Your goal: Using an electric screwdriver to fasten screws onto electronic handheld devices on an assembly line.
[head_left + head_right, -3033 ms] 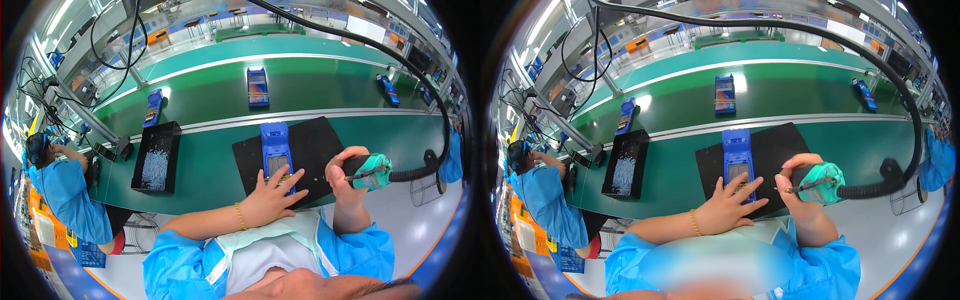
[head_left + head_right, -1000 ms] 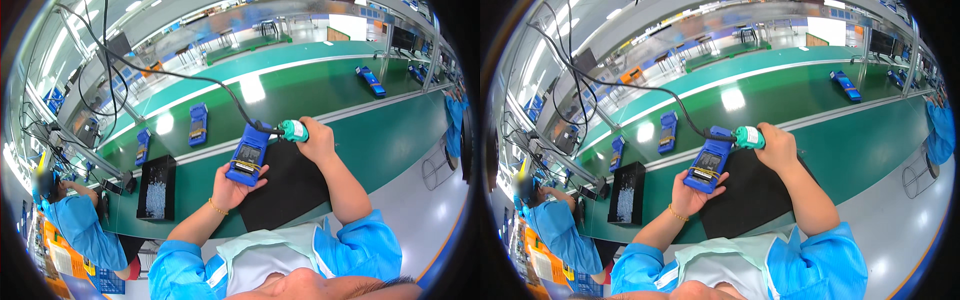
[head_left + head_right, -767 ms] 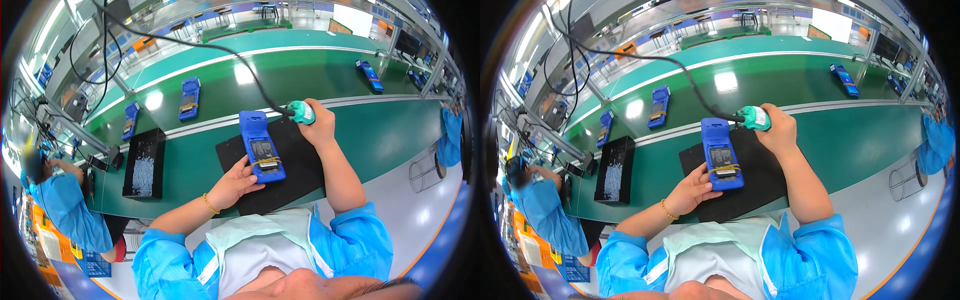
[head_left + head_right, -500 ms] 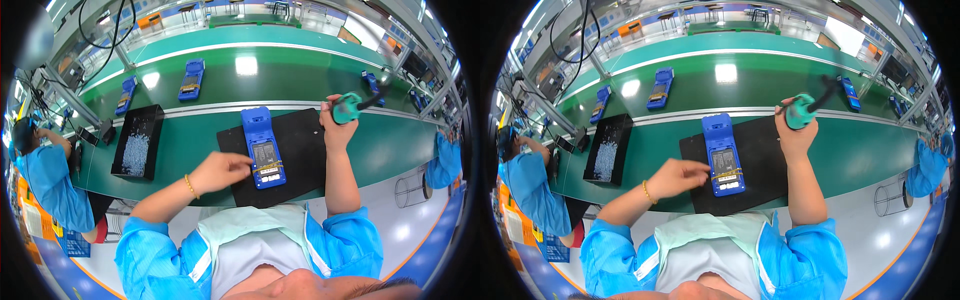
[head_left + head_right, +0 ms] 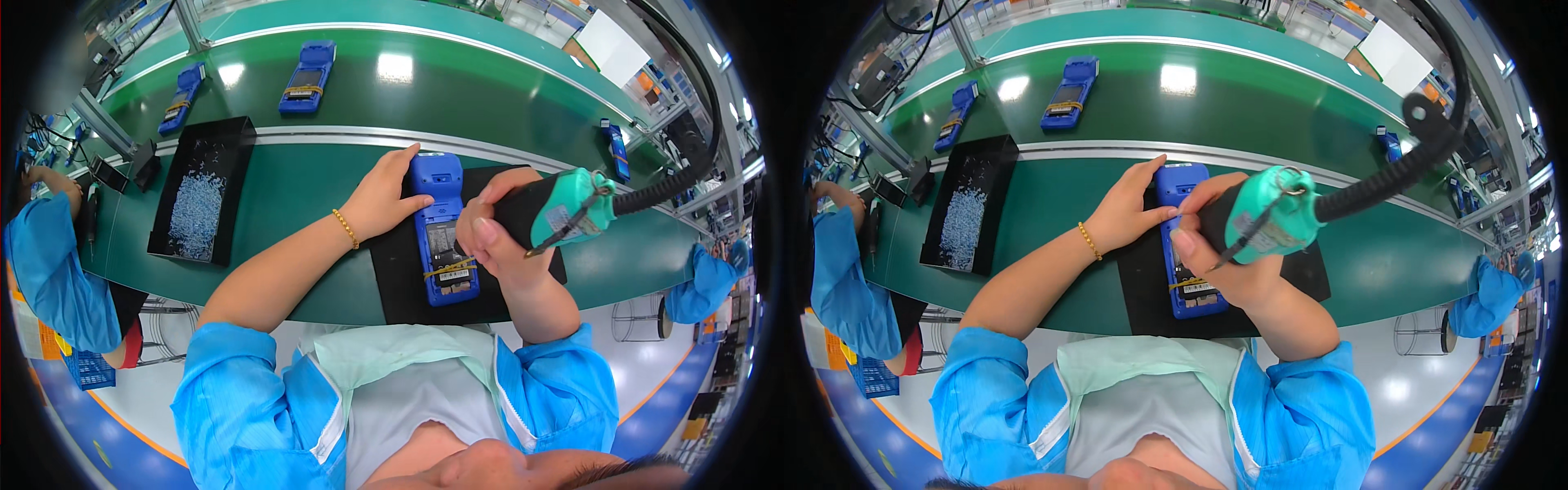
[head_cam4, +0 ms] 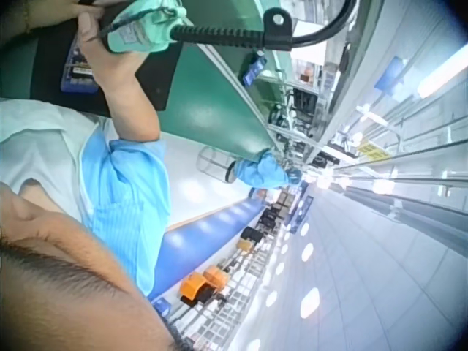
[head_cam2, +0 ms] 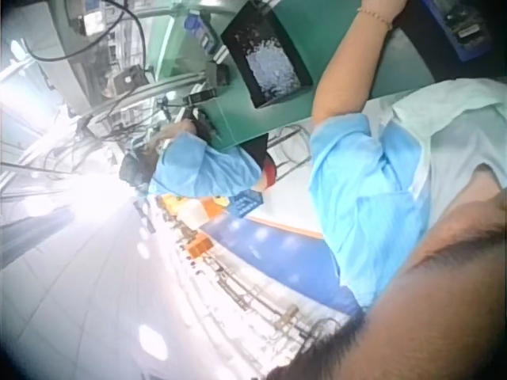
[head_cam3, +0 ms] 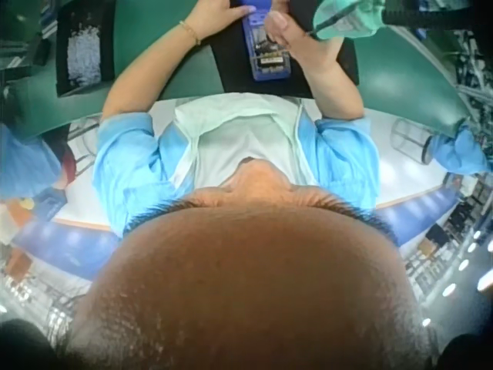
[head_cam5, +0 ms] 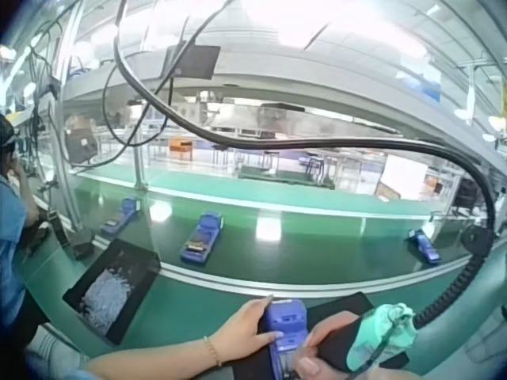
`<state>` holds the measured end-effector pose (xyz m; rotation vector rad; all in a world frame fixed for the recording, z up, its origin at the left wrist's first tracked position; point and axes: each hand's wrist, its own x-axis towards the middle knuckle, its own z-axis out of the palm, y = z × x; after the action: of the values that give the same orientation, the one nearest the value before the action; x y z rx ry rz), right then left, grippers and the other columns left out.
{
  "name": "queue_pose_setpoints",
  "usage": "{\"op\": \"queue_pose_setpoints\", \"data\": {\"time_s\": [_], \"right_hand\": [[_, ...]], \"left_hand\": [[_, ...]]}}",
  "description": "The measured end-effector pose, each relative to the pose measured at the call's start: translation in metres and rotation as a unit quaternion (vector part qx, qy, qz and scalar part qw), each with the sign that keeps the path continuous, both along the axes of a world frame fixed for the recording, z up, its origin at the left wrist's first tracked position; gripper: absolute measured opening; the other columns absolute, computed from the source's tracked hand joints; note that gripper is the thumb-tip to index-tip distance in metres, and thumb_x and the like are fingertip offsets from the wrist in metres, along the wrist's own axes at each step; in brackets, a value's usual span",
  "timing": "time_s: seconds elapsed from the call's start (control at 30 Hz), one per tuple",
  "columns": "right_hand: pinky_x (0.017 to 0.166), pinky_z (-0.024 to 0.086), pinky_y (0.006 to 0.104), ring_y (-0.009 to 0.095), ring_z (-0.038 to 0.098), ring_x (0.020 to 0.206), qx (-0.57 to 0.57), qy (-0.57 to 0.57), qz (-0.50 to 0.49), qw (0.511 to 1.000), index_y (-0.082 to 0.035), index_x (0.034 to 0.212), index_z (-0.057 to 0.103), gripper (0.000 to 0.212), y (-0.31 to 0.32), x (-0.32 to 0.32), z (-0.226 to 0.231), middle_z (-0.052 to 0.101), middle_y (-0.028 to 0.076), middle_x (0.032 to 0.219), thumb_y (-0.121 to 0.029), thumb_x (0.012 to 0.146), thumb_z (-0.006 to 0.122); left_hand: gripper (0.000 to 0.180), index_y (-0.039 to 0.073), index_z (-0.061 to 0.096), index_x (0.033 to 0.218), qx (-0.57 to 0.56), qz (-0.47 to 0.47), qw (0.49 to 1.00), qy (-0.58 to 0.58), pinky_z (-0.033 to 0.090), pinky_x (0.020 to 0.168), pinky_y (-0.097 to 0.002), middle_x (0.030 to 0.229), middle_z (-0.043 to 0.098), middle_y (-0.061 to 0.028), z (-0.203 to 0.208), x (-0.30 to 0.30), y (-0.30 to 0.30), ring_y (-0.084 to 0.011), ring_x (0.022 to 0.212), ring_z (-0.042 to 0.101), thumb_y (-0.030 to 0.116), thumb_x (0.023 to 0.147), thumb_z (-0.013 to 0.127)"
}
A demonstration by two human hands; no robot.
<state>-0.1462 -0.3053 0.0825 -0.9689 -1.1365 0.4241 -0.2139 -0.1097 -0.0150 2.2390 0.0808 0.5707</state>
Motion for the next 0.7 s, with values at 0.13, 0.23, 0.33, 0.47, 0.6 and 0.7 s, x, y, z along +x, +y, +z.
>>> {"op": "queue_pose_setpoints", "data": {"time_s": [0.13,0.23,0.33,0.47,0.6,0.7], "right_hand": [[0.058,0.049,0.0260,0.012,0.057,0.064,0.016,0.112,0.074,0.991,0.002,0.112,0.048,0.033,-0.002,-0.004,0.007,0.057,0.008,0.076,0.002,0.087,0.070],[0.061,0.050,0.0263,0.012,0.058,0.066,-0.003,0.075,0.059,0.995,0.000,0.113,0.047,0.035,-0.002,-0.003,0.005,0.058,0.008,0.076,0.000,0.087,0.071],[0.061,0.050,0.0267,0.012,0.058,0.066,-0.012,0.044,0.044,0.998,-0.001,0.113,0.047,0.034,-0.002,-0.002,0.004,0.058,0.007,0.076,0.000,0.088,0.071],[0.063,0.050,0.0272,0.012,0.058,0.067,-0.021,0.058,0.055,0.997,-0.001,0.111,0.048,0.034,-0.003,-0.006,0.008,0.058,0.006,0.075,-0.001,0.087,0.072],[0.044,0.038,0.0266,0.010,0.046,0.047,-0.024,0.005,0.015,1.000,-0.004,0.111,0.047,0.033,0.000,-0.013,0.011,0.049,0.001,0.064,-0.014,0.091,0.072],[0.044,0.038,0.0270,0.010,0.045,0.046,-0.026,0.024,0.012,0.999,-0.004,0.111,0.047,0.033,-0.001,-0.016,0.013,0.048,0.001,0.064,-0.015,0.091,0.071]], "left_hand": [[0.078,-0.002,0.040,0.145,0.022,0.007,0.999,-0.032,0.044,0.106,-0.0432,0.132,0.052,-0.0247,-0.003,0.000,0.001,-0.0401,0.124,0.053,0.025,0.083,0.081],[0.079,-0.002,0.040,0.145,-0.004,0.002,0.999,-0.032,0.044,0.107,-0.0427,0.134,0.052,-0.0243,-0.005,0.000,0.000,-0.0397,0.125,0.052,0.025,0.083,0.081],[0.079,-0.001,0.040,0.146,-0.021,-0.001,0.999,-0.027,0.043,0.108,-0.0425,0.135,0.051,-0.0242,-0.003,0.000,0.000,-0.0394,0.126,0.052,0.025,0.083,0.081],[0.078,-0.001,0.041,0.145,-0.015,0.005,1.000,-0.025,0.043,0.108,-0.0427,0.135,0.052,-0.0240,-0.005,-0.001,0.001,-0.0398,0.125,0.052,0.025,0.083,0.081],[0.077,-0.001,0.042,0.144,-0.018,0.004,1.000,-0.022,0.044,0.107,-0.0426,0.135,0.052,-0.0235,-0.004,0.000,-0.001,-0.0395,0.125,0.052,0.024,0.083,0.081],[0.076,-0.001,0.042,0.144,-0.029,0.006,0.999,-0.011,0.044,0.107,-0.0424,0.135,0.052,-0.0231,-0.002,0.000,-0.002,-0.0391,0.125,0.052,0.024,0.083,0.081]]}}
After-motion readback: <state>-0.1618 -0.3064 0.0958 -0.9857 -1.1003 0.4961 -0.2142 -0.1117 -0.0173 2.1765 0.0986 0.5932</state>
